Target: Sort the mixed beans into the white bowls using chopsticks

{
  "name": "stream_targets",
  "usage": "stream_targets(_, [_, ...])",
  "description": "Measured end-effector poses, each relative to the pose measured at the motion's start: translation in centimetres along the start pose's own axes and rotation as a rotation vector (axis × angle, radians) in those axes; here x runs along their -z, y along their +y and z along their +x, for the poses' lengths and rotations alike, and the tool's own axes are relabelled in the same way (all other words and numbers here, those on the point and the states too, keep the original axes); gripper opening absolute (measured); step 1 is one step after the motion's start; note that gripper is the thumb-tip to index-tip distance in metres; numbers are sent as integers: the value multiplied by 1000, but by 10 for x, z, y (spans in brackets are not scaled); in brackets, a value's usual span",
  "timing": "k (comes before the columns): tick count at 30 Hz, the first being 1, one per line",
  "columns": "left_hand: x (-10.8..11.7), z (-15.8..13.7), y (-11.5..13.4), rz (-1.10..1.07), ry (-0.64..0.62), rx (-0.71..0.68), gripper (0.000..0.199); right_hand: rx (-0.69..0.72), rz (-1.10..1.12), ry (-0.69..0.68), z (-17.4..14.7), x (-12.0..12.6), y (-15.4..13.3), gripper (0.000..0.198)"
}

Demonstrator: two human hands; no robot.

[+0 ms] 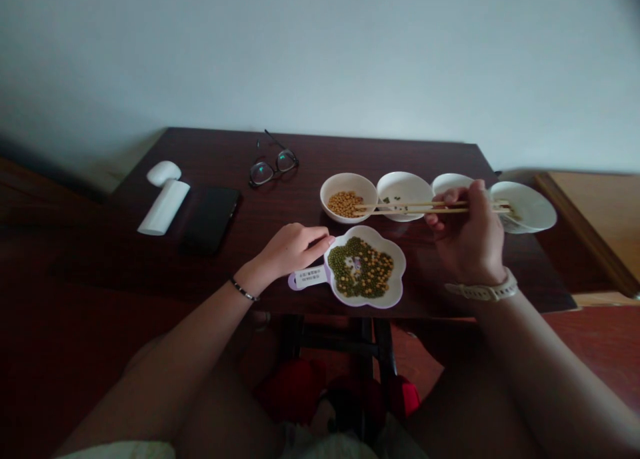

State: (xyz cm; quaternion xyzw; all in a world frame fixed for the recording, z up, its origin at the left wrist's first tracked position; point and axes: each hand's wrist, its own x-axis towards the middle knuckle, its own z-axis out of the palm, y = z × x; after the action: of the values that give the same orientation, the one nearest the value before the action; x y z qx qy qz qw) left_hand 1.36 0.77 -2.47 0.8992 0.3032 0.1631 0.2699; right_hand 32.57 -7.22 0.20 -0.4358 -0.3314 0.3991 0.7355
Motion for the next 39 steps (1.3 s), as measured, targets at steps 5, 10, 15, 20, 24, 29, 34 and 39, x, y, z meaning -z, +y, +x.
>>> stream_targets(5, [-1,0,0,20,10,1,41,-8,-132,-56,-9,7,-14,47])
stream_targets(10, [-2,0,0,23,18,4,41,-123,-237,-149,-18,15,-18,49])
stream_targets(15, [-2,1,-1,26,20,-6,41,-126,-291,-142,-23,21,-17,50])
stream_targets(20, [-2,2,-1,19,19,2,41,-98,-310,-154,-25,23,-16,49])
stream_targets(24, [-2,2,-1,13,15,6,41,-84,-280,-146,-24,22,-16,48])
stream_targets(29, [-2,1,-1,23,19,-5,41,-55,-140,-91,-15,19,-20,48])
stream_targets(34, [-2,0,-2,16,17,0,41,-86,156,2,1,10,-17,38])
stream_targets(39, [-1,0,-1,5,7,0,40,-42,147,30,9,2,-2,36])
